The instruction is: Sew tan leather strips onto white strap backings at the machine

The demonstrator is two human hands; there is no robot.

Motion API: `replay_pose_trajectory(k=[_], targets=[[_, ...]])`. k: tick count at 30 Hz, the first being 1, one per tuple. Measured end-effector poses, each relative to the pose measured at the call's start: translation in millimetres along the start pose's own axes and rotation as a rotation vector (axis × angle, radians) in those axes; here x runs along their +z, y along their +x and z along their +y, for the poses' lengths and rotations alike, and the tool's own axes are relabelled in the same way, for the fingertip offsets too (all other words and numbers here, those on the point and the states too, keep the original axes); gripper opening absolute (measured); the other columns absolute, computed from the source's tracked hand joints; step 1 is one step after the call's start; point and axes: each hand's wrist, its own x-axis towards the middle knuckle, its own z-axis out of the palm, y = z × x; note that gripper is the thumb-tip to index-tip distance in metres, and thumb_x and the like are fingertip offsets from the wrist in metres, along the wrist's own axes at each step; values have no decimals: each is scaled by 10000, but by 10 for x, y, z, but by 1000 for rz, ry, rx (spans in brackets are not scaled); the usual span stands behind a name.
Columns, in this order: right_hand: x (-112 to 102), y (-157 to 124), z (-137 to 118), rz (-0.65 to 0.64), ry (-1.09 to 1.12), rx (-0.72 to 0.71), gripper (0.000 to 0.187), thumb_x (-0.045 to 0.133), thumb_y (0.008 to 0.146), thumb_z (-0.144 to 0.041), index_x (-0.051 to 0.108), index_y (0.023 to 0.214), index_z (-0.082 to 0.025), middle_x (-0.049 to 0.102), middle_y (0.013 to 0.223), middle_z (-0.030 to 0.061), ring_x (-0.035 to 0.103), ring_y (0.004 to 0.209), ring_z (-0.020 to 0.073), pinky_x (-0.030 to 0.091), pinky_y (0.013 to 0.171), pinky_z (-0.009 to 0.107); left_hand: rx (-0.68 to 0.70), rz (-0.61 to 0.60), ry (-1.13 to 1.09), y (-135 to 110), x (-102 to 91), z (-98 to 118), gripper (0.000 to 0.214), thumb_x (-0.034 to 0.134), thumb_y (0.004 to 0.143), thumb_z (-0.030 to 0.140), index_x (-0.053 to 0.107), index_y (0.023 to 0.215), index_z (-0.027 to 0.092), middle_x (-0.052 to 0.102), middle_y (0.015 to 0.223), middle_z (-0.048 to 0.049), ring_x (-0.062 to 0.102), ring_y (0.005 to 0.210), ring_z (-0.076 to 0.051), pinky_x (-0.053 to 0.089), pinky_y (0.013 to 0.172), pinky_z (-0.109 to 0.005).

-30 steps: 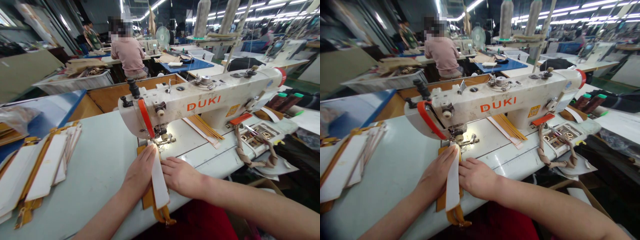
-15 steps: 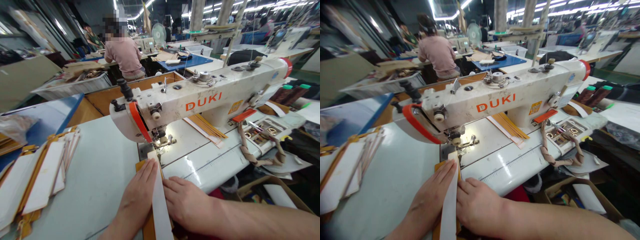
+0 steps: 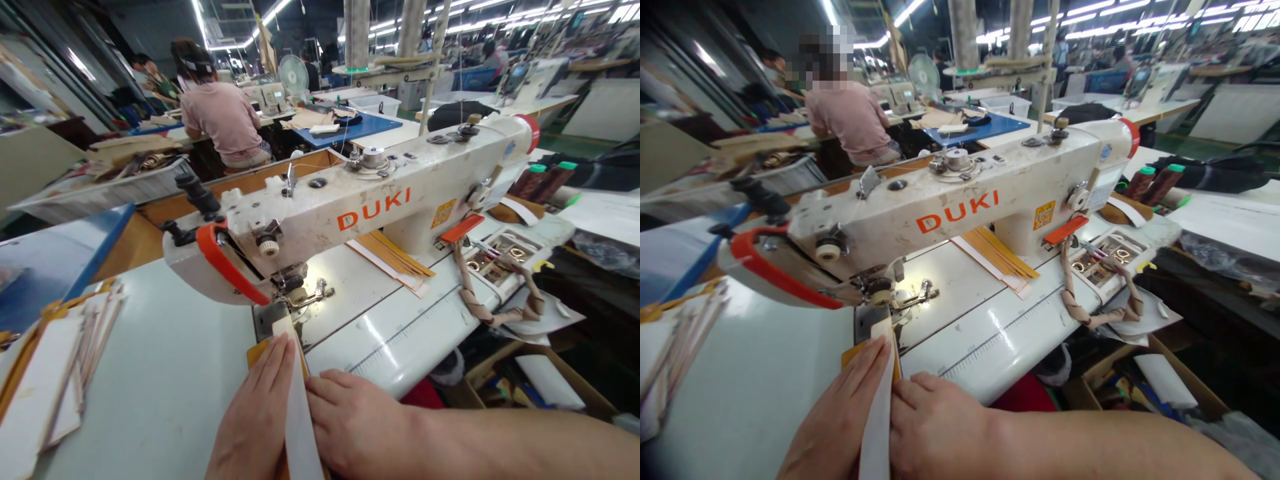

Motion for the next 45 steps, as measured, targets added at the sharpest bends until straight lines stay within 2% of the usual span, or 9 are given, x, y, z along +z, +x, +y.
replay_pose_trajectory(k=[6, 15, 23, 27, 31, 36, 42, 45], targets=[[9, 0, 7, 33, -15, 2, 174, 515, 902, -266, 610, 866, -125, 621, 947, 87, 532, 908, 232, 449, 805, 344, 18, -24, 7, -16, 8, -18, 643, 251, 884, 75, 50, 1492, 16, 591, 1257, -230, 592, 1127, -295, 529, 864, -373], [-1, 4, 13, 9, -8, 6, 182, 532, 897, -285, 612, 869, -124, 628, 962, 89, 538, 904, 228, 462, 810, 338, 3, -33, 11, -20, 27, 2, 626, 228, 892, 90, 64, 1492, 22, 565, 1291, -232, 593, 1124, -296, 521, 873, -388], [-31, 5, 11, 1, 17, -5, 185, 528, 893, -270, 617, 904, -108, 625, 940, 87, 532, 898, 239, 467, 825, 361, -21, -65, -39, -56, 25, 0, 583, 251, 877, 107, 228, 1455, 31, 543, 1332, -227, 562, 1182, -294, 516, 892, -407], [-48, -4, 13, -22, 26, -3, 178, 527, 897, -254, 622, 912, -103, 631, 950, 87, 537, 928, 247, 458, 858, 377, -31, -128, -46, -58, 16, 8, 532, 271, 858, 102, 393, 1370, 29, 552, 1323, -230, 551, 1199, -299, 513, 913, -423], [-30, -35, 6, -12, 15, 2, 179, 521, 906, -233, 623, 961, -97, 641, 1017, 98, 537, 1010, 261, 430, 940, 388, -5, -124, -32, -12, -7, 13, 482, 282, 844, 67, 503, 1269, 9, 600, 1256, -232, 579, 1165, -286, 522, 906, -395], [-3, -28, 31, 36, -49, 81, 203, 514, 920, -185, 603, 1072, -84, 623, 1177, 132, 532, 1101, 249, 384, 1027, 383, -4, -156, -80, 78, -88, 5, 470, 282, 838, 24, 548, 1225, 20, 610, 1252, -211, 579, 1160, -250, 508, 925, -362], [13, 113, 178, 68, -15, 262, 138, 582, 886, -142, 605, 1007, -80, 656, 1030, 120, 583, 1001, 227, 444, 974, 380, -26, -100, -63, 123, -112, 0, 464, 273, 839, -5, 612, 1154, 30, 664, 1172, -184, 631, 1069, -236, 523, 878, -352], [-16, 185, 269, 94, -19, 186, 128, 551, 904, -129, 603, 1008, -75, 650, 1035, 127, 579, 1001, 218, 455, 958, 377, -73, -160, -81, 130, -140, 22, 475, 288, 845, 7, 602, 1197, 65, 651, 1214, -160, 608, 1105, -238, 510, 897, -372]])
